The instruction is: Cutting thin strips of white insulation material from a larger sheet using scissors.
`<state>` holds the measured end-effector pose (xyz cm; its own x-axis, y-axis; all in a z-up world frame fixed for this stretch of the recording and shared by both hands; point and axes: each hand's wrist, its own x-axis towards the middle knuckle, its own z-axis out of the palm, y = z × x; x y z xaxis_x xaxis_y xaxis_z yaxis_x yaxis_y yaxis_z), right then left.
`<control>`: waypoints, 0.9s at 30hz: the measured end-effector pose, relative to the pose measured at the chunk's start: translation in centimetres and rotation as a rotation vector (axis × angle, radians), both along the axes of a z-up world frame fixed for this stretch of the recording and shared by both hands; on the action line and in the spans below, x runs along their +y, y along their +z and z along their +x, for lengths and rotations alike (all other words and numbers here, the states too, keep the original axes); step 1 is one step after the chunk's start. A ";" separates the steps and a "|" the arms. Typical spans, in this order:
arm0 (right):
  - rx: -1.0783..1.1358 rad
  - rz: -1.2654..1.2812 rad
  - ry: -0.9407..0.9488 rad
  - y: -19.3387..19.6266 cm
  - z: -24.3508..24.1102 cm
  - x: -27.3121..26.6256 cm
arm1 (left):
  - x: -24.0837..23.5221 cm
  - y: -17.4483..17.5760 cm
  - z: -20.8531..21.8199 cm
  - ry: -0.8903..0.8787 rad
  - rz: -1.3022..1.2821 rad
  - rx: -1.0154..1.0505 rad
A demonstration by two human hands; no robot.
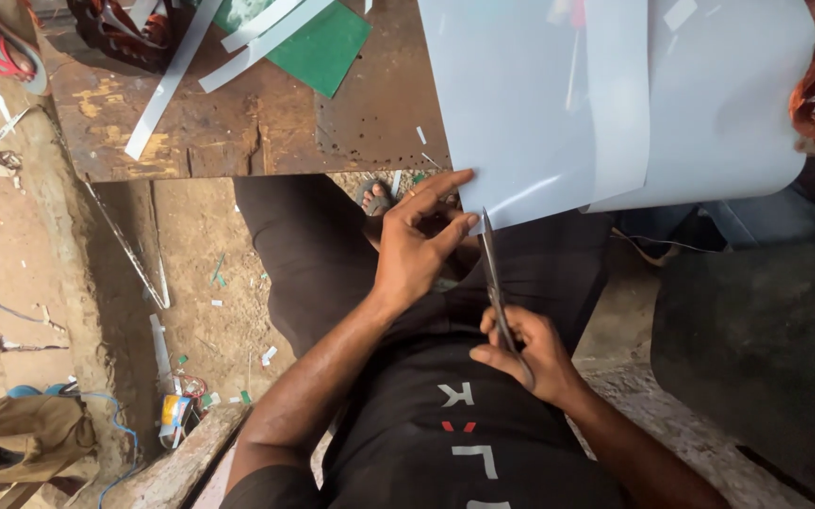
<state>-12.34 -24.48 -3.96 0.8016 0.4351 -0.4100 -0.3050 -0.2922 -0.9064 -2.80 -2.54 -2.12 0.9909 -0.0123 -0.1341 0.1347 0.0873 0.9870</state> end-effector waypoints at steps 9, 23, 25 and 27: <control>-0.047 -0.022 -0.029 -0.9 0.5 1.1 | 0.5 0.3 0.0 -0.060 -0.086 0.057; -0.058 -0.053 -0.023 -1.0 0.5 1.1 | 0.5 0.7 0.0 -0.068 -0.044 0.045; -0.054 -0.048 -0.028 -1.1 0.5 1.2 | 0.5 0.6 0.0 -0.065 -0.041 0.038; -0.069 -0.047 -0.025 -1.2 0.5 1.1 | 0.5 0.5 0.0 -0.070 -0.030 0.024</control>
<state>-11.88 -23.34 -5.15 0.8391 0.3958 -0.3732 -0.2504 -0.3281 -0.9108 -2.78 -2.05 -1.65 0.9840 -0.0857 -0.1561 0.1648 0.1063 0.9806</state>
